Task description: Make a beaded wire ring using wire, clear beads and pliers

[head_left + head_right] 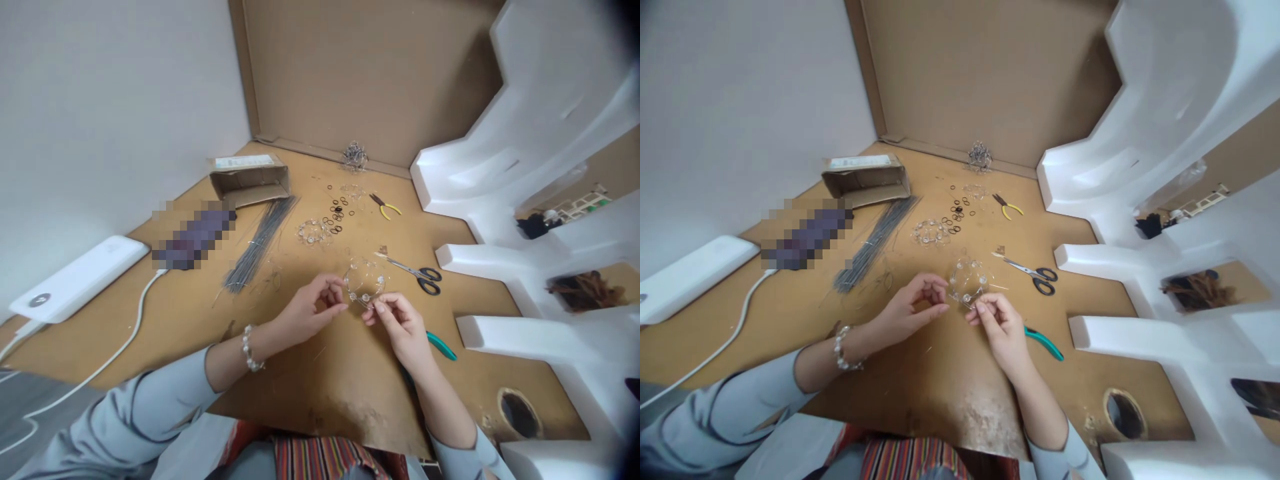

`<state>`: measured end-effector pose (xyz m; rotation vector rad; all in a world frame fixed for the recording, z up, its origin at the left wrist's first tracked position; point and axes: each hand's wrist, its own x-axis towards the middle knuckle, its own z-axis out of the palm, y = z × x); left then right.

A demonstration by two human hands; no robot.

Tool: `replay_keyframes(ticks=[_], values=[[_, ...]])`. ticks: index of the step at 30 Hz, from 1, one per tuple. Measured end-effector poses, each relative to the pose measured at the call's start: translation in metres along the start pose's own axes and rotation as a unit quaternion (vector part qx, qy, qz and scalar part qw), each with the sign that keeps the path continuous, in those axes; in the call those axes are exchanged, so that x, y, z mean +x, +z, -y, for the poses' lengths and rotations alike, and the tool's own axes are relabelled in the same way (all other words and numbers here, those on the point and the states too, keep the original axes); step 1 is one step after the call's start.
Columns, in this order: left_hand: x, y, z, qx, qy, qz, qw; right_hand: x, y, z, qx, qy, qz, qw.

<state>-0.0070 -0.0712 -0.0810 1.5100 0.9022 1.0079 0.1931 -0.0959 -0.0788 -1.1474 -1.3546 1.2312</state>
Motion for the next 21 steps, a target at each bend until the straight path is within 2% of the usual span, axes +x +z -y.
replay_keyframes(ticks=[3,9,18,21], values=[[-0.0020,0.0003,-0.0018,0.041,0.001,-0.024,0.999,-0.0013,0.0007,0.0009,-0.011,-0.004,0.028,1.000],[0.0001,-0.0030,0.0037,0.043,-0.024,-0.048,0.998,-0.0034,0.0023,0.0023,-0.053,-0.008,0.096,0.994],[-0.0028,-0.0022,0.0027,0.053,-0.001,-0.061,0.997,0.0017,-0.0014,-0.0025,0.052,0.041,0.043,0.997],[-0.0016,-0.0012,0.0040,0.044,-0.018,-0.054,0.997,0.0026,-0.0027,-0.0032,0.074,0.043,0.025,0.996]])
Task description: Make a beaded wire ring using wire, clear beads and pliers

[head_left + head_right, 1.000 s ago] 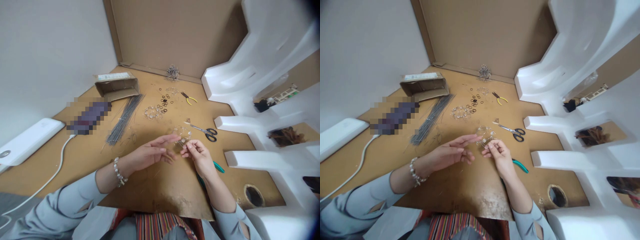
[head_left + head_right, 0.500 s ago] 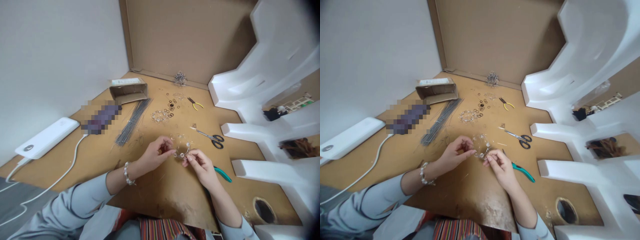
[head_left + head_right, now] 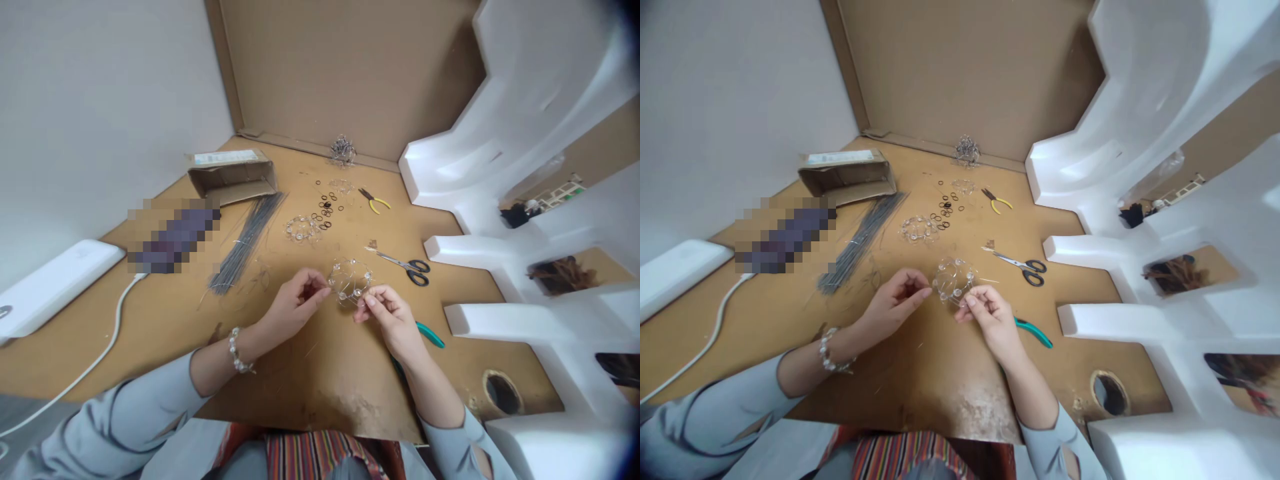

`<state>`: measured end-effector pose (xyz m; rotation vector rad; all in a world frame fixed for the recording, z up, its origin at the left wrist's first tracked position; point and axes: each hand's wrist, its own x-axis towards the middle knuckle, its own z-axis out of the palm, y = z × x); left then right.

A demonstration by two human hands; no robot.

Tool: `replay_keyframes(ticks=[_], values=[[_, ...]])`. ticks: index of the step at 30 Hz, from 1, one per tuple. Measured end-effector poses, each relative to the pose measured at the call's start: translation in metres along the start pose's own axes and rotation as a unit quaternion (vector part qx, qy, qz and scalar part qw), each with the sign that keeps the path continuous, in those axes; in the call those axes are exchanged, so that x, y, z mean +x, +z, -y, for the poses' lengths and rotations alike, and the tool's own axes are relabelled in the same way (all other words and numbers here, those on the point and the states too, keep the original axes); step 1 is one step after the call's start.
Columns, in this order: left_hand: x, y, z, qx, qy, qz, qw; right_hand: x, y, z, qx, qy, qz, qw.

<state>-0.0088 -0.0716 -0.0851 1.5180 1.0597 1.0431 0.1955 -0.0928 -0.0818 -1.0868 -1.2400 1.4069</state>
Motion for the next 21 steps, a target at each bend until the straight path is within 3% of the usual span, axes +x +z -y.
replay_keyframes(ticks=[5,10,21], values=[[0.0032,0.0013,0.0047,-0.038,-0.054,0.022,0.998,-0.0031,0.0045,0.0055,-0.048,-0.011,-0.032,0.998],[0.0038,0.0017,0.0090,-0.057,-0.069,0.025,0.996,-0.0060,0.0068,0.0038,-0.085,-0.017,-0.060,0.994],[0.0060,0.0020,0.0071,-0.071,-0.078,0.007,0.994,-0.0033,0.0044,0.0092,-0.161,-0.109,-0.044,0.980]])
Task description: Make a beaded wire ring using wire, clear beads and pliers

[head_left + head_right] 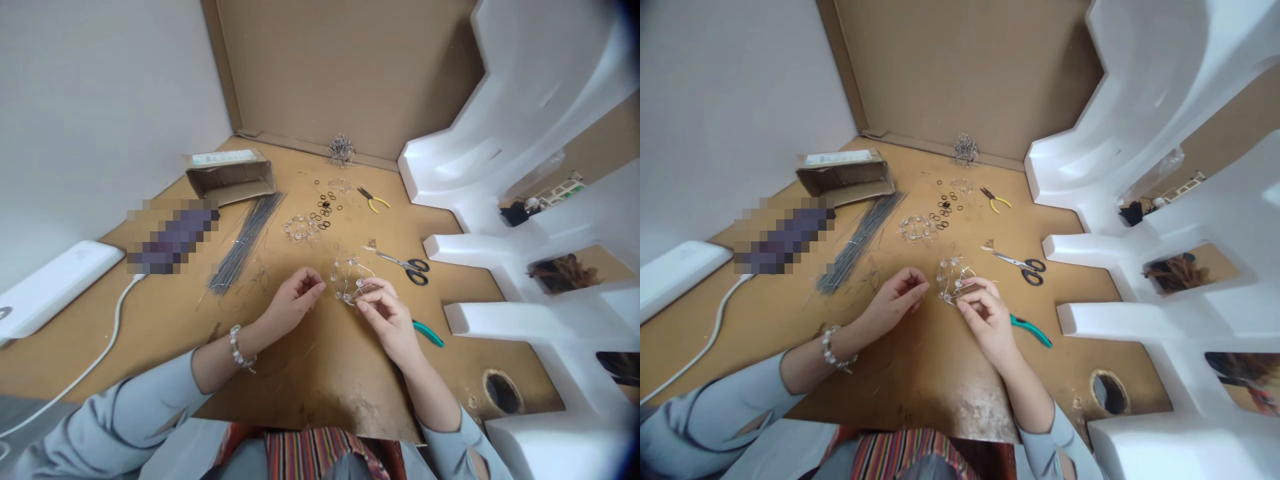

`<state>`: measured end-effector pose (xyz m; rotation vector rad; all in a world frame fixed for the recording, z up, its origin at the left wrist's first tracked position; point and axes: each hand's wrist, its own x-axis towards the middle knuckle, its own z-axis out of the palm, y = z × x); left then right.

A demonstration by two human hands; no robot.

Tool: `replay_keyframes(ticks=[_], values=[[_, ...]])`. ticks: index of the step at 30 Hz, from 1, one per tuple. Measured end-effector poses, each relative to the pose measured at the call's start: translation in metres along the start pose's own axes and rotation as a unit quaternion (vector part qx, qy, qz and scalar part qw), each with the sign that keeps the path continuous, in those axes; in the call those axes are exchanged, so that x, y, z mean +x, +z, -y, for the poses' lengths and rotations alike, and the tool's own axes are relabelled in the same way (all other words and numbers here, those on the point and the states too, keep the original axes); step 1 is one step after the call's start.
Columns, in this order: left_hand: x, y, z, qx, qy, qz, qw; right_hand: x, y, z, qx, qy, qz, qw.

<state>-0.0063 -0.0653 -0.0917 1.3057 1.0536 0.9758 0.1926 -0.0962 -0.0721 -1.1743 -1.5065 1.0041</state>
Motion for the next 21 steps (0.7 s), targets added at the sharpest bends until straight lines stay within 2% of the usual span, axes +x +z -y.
replay_keyframes(ticks=[9,16,19,21], values=[[0.000,-0.001,0.003,-0.003,0.007,0.000,1.000,-0.002,-0.001,0.003,0.049,-0.010,0.042,0.998],[0.002,-0.007,-0.006,-0.017,0.056,-0.062,0.996,-0.004,-0.003,-0.005,0.168,0.046,0.078,0.982],[0.003,-0.008,-0.006,-0.108,0.044,-0.024,0.993,-0.004,-0.004,-0.006,0.187,0.071,0.094,0.975],[0.005,-0.008,-0.004,-0.201,0.025,0.011,0.979,-0.004,-0.005,-0.006,0.198,0.088,0.094,0.972]])
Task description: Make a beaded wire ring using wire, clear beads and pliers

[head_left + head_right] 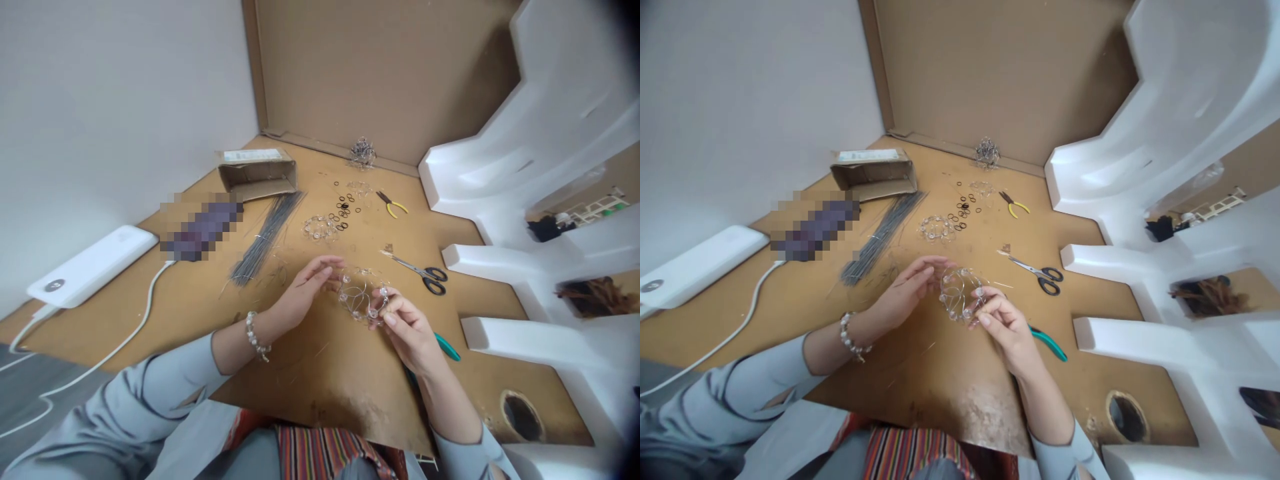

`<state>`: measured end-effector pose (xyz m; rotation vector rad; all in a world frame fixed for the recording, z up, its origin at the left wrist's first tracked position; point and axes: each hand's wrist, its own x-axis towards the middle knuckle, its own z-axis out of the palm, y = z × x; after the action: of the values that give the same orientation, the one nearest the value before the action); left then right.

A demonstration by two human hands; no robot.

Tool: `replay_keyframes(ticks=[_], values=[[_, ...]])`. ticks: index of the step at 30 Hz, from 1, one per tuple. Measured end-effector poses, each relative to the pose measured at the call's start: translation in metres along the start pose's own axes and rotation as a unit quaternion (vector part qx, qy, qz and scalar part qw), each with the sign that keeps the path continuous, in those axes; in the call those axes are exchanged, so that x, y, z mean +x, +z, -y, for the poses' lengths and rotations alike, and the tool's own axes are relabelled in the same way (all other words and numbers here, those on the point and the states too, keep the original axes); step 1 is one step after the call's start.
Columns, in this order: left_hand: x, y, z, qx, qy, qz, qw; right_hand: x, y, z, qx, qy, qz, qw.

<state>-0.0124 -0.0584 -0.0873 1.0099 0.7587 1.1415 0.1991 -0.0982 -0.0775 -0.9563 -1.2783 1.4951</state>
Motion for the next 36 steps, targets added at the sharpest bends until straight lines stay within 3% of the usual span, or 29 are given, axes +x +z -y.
replay_keyframes(ticks=[4,9,18,28,36], values=[[0.0025,-0.0008,0.0023,-0.120,-0.041,0.033,0.991,0.0000,-0.0001,0.0010,0.026,0.010,0.009,1.000],[0.0022,0.0005,-0.0019,-0.147,-0.053,0.036,0.987,0.0005,0.0009,0.0019,0.049,0.022,0.004,0.999],[0.0009,-0.0001,-0.0033,-0.105,-0.035,0.040,0.993,0.0036,-0.0019,0.0001,0.109,0.061,-0.025,0.992],[0.0004,-0.0016,-0.0020,-0.062,-0.026,0.043,0.997,0.0057,-0.0026,-0.0008,0.164,0.063,-0.012,0.984],[0.0027,0.0012,0.0012,0.085,-0.021,-0.004,0.996,0.0067,0.0000,-0.0038,0.053,0.072,-0.023,0.996]])
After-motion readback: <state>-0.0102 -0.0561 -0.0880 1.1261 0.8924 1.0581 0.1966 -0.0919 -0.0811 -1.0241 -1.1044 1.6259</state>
